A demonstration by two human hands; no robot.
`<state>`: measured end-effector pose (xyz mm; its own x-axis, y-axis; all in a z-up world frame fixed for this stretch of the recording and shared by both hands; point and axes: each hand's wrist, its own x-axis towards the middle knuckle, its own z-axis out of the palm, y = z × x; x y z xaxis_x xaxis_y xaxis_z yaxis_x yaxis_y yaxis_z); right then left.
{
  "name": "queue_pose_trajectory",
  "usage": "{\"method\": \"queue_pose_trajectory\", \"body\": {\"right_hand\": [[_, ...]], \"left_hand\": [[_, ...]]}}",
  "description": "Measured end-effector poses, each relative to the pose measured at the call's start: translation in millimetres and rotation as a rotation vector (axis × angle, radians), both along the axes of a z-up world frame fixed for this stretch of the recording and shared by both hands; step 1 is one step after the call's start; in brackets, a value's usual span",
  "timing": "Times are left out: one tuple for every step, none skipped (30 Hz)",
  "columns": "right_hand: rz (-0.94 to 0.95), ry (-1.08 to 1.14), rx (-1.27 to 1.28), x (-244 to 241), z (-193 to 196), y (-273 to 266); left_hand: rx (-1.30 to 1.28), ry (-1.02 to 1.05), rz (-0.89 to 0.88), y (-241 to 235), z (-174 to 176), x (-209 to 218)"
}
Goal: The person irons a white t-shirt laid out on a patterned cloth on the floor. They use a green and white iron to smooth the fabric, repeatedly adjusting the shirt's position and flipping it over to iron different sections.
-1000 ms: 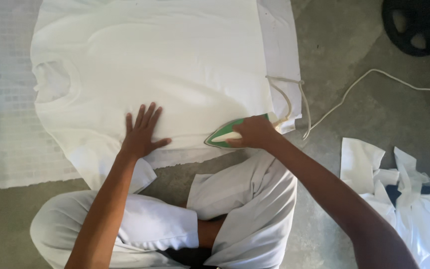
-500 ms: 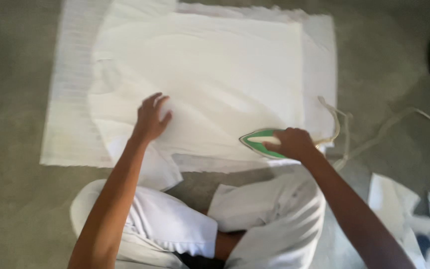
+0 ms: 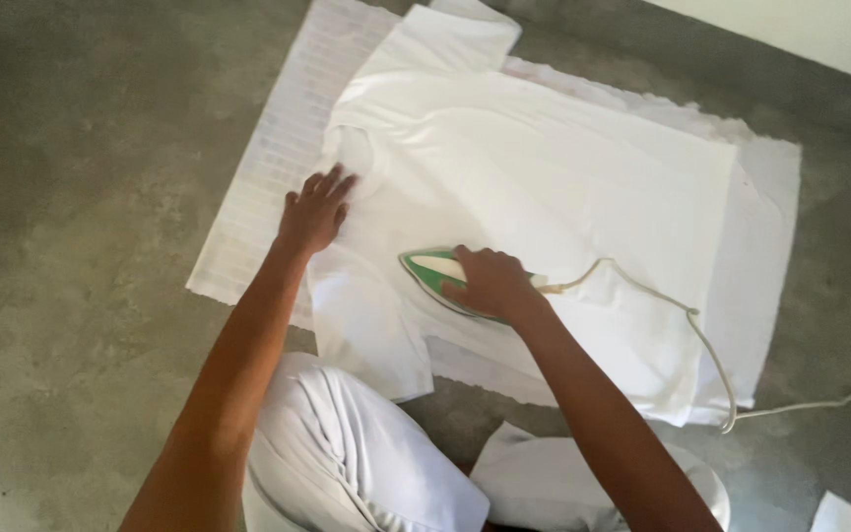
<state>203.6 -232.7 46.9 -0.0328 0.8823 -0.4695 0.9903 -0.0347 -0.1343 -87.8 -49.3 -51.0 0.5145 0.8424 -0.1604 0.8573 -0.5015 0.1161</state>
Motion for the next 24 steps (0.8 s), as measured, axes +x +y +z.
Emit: {"method": "queue_pose_trajectory", "body": {"right_hand": [[0.013, 0.036, 0.005, -8.9, -5.2, 9.8], [0.024, 0.071, 0.008, -17.0, -10.8, 18.6], [0.034, 0.069, 0.003, -25.0, -11.3, 26.0], [0.039, 0.096, 0.016, -34.3, -11.9, 34.3], [0.044, 0.124, 0.029, -43.2, -12.4, 42.4], [0.052, 0.126, 0.027, -52.5, -11.2, 52.0], [0.065, 0.153, 0.039, -61.3, -10.1, 61.7], [0.076, 0.179, 0.049, -69.7, -9.3, 69.5], [0.082, 0.18, 0.044, -77.4, -12.4, 77.9], [0.079, 0.182, 0.054, -85.4, -15.5, 86.7], [0.076, 0.184, 0.064, -93.2, -18.3, 95.2], [0.08, 0.187, 0.059, -99.3, -18.0, 100.7], [0.108, 0.201, 0.073, -105.5, -17.6, 105.6], [0.135, 0.213, 0.088, -110.5, -17.0, 109.9], [0.14, 0.214, 0.085, -108.7, -11.0, 109.0], [0.161, 0.238, 0.041, -108.0, -3.9, 108.7], [0.182, 0.261, -0.003, -107.5, 3.5, 108.2], [0.187, 0.261, -0.003, -106.2, 9.7, 102.8], [0.221, 0.209, -0.031, -104.9, 16.1, 96.9], [0.256, 0.154, -0.06, -101.6, 23.3, 90.4], [0.261, 0.151, -0.062, -95.3, 25.2, 85.1], [0.192, 0.179, -0.071, -89.7, 26.8, 80.9], [0.124, 0.207, -0.08, -84.0, 28.6, 76.8], [0.128, 0.205, -0.076, -74.2, 24.8, 76.5]], "left_hand": [[0.006, -0.02, -0.013, 2.2, 6.0, -1.1], [0.01, -0.041, -0.026, 3.9, 11.1, -1.1], [0.006, -0.044, -0.016, 9.5, 6.2, -1.1], [0.051, -0.095, -0.05, 16.3, 2.3, -2.6], [0.096, -0.144, -0.085, 23.1, -1.4, -3.6], [0.095, -0.142, -0.076, 32.0, -0.9, -7.0], [0.058, -0.177, -0.103, 41.0, -0.4, -9.7], [0.019, -0.213, -0.13, 48.5, -0.9, -11.7], [0.016, -0.213, -0.123, 52.5, -1.7, -13.2], [-0.018, -0.282, -0.147, 57.4, -1.4, -14.9], [-0.051, -0.351, -0.17, 62.1, -1.0, -16.4], [-0.055, -0.349, -0.164, 67.2, 0.6, -19.3], [-0.092, -0.382, -0.159, 72.0, 2.1, -22.2], [-0.128, -0.418, -0.155, 76.3, 3.6, -23.7], [-0.13, -0.418, -0.149, 76.6, -0.3, -25.5], [-0.141, -0.426, -0.139, 77.5, -2.9, -28.6], [-0.153, -0.434, -0.128, 77.9, -5.2, -32.0], [-0.152, -0.434, -0.123, 69.9, 4.5, -35.8], [-0.144, -0.436, -0.088, 61.4, 14.3, -39.5], [-0.138, -0.441, -0.051, 51.8, 24.0, -41.1], [-0.138, -0.444, -0.046, 43.2, 11.2, -43.4], [0.057, -0.556, -0.019, 36.1, -1.6, -46.1], [0.254, -0.664, 0.009, 29.0, -14.2, -48.8], [0.26, -0.665, 0.012, 5.0, 15.0, -47.9]]}}
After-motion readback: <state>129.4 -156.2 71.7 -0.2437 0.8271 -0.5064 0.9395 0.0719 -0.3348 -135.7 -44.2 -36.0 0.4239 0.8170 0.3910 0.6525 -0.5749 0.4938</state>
